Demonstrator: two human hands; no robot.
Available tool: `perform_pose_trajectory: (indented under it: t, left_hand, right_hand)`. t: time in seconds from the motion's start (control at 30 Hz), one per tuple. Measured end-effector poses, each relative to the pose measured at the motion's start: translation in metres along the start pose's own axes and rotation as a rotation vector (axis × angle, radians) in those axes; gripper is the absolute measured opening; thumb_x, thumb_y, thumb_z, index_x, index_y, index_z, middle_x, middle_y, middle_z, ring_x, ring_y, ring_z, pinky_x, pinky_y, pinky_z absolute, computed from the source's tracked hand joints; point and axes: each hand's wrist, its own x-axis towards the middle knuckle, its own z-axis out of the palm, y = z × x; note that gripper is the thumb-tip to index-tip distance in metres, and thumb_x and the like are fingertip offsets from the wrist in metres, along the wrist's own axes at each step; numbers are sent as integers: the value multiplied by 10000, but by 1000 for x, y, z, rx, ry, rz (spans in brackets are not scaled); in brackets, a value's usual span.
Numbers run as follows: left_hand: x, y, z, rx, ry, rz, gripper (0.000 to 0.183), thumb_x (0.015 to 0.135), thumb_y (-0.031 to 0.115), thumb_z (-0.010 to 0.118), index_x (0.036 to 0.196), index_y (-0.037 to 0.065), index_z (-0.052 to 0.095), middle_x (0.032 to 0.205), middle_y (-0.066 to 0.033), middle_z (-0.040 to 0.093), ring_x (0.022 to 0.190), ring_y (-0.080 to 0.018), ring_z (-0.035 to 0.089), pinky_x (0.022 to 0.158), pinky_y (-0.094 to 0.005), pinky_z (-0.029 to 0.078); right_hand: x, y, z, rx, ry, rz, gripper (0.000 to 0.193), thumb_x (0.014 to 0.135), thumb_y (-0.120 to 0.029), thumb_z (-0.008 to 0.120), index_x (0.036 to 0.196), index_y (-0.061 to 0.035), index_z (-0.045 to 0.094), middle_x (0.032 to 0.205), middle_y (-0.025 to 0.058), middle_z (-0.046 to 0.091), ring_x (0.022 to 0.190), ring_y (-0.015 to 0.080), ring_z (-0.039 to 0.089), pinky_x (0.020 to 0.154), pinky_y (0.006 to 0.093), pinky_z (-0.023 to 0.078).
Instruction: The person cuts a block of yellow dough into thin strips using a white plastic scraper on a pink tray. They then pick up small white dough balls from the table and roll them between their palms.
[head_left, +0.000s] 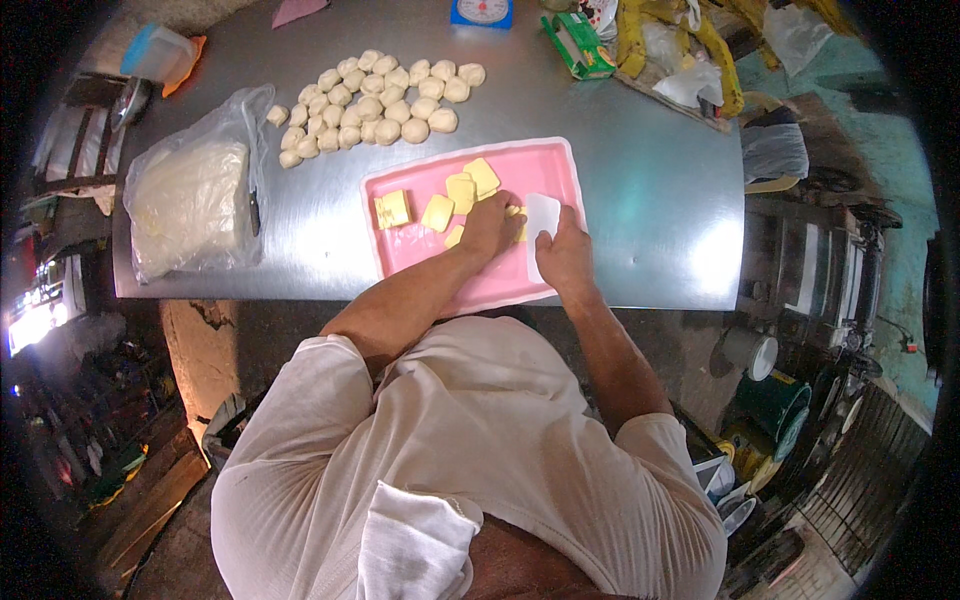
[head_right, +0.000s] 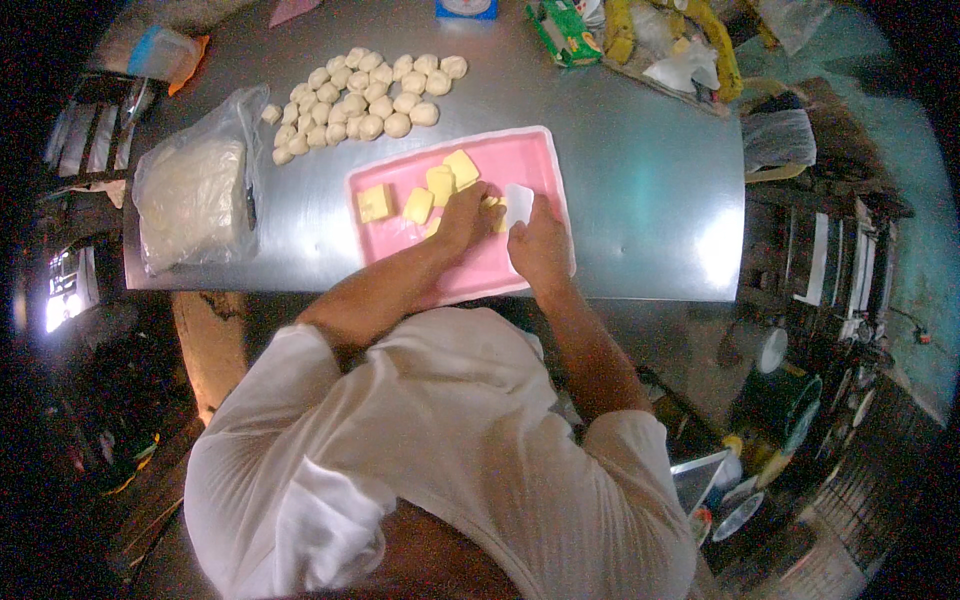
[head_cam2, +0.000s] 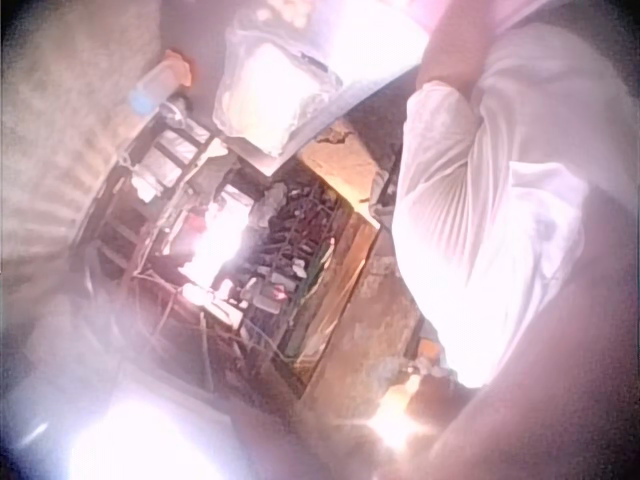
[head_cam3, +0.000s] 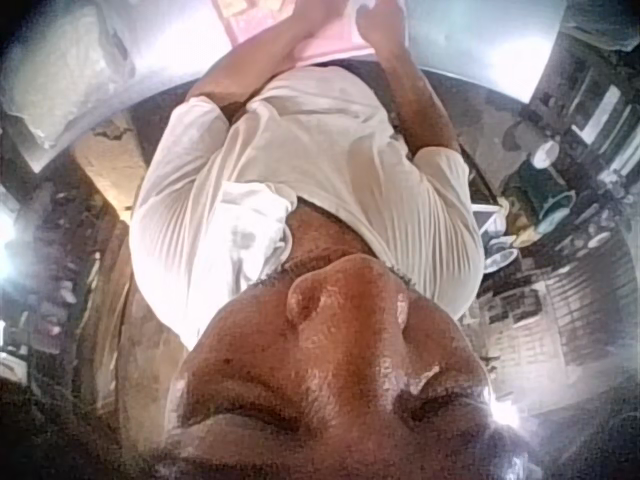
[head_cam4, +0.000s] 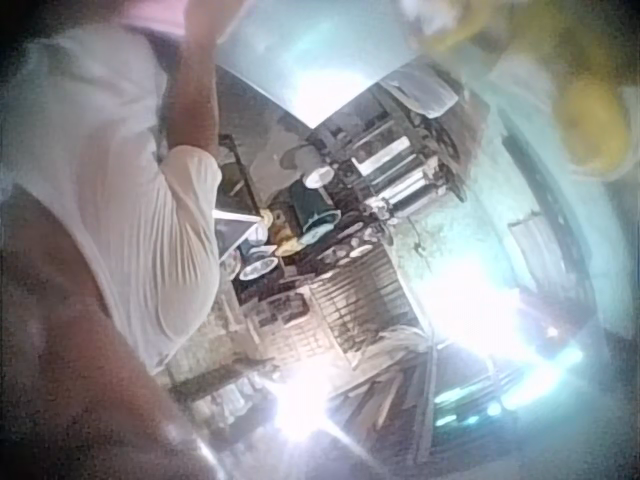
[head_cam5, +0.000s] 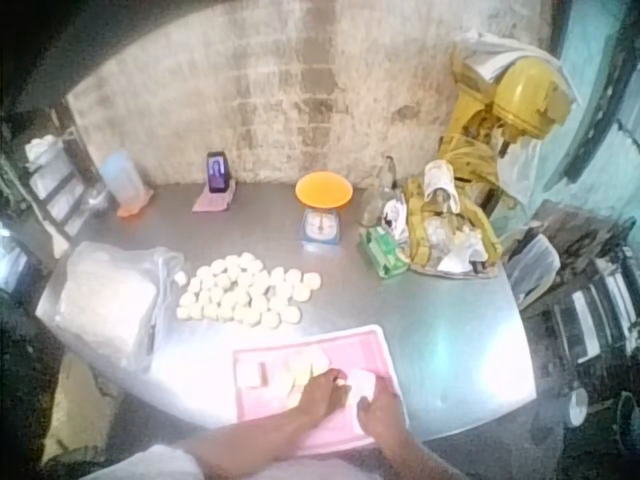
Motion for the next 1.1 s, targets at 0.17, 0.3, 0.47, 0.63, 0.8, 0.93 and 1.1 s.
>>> perform_pose_trajectory:
  t: [0.17,0.3,0.47,0.63,0.8,0.93,1.1]
  left_hand:
    - [0,0,3,24,-7,-12,291,883,204,753,1103,25,687,994,-212,736,929,-389,711,847,-446,557]
    - [0,-7,3,-103,-36,-125,264,915,211,734,1094,22,693,959,-194,739,900,-321,727,815,-421,571]
    - [-5,17,-7,-877,-59,-441,202,984,154,673,1139,24,674,954,-115,727,863,-184,714,759,-353,578]
    - [2,-7,-5,-968,-80,-368,218,961,124,687,1158,36,661,965,-95,732,804,-205,715,715,-370,579]
    - [-2,-9,3,-228,15,-196,287,882,175,756,1120,43,666,924,-169,736,823,-264,736,739,-394,576]
    - [-4,-1,0,-19,43,-42,276,878,169,748,1107,36,670,919,-193,737,844,-303,741,760,-418,573]
    - [-5,0,-2,-6,49,-27,279,873,170,748,1104,32,675,936,-187,744,855,-330,739,806,-433,570]
  right_hand:
    - [0,-3,14,-191,56,-95,396,912,-105,624,1271,11,504,1020,307,705,977,498,695,873,553,562]
    - [2,17,17,15,254,-77,426,919,-111,623,1309,12,502,1061,327,693,1008,492,686,887,555,554]
    - [5,38,7,683,-30,121,424,892,-45,662,1308,-4,589,1157,116,708,1012,189,683,887,349,555]
    - [4,30,3,494,104,67,413,898,-60,655,1296,10,572,1153,194,718,1047,287,712,917,404,558]
    - [0,7,2,59,109,-35,395,904,-84,630,1274,-3,517,1051,315,707,1010,493,695,912,535,559]
    - [2,4,8,-11,73,-7,389,905,-94,622,1267,-7,508,1046,311,709,988,495,697,881,559,561]
    - [-3,-8,9,-141,38,-73,379,909,-106,616,1252,16,509,1134,301,680,1056,491,673,926,598,515]
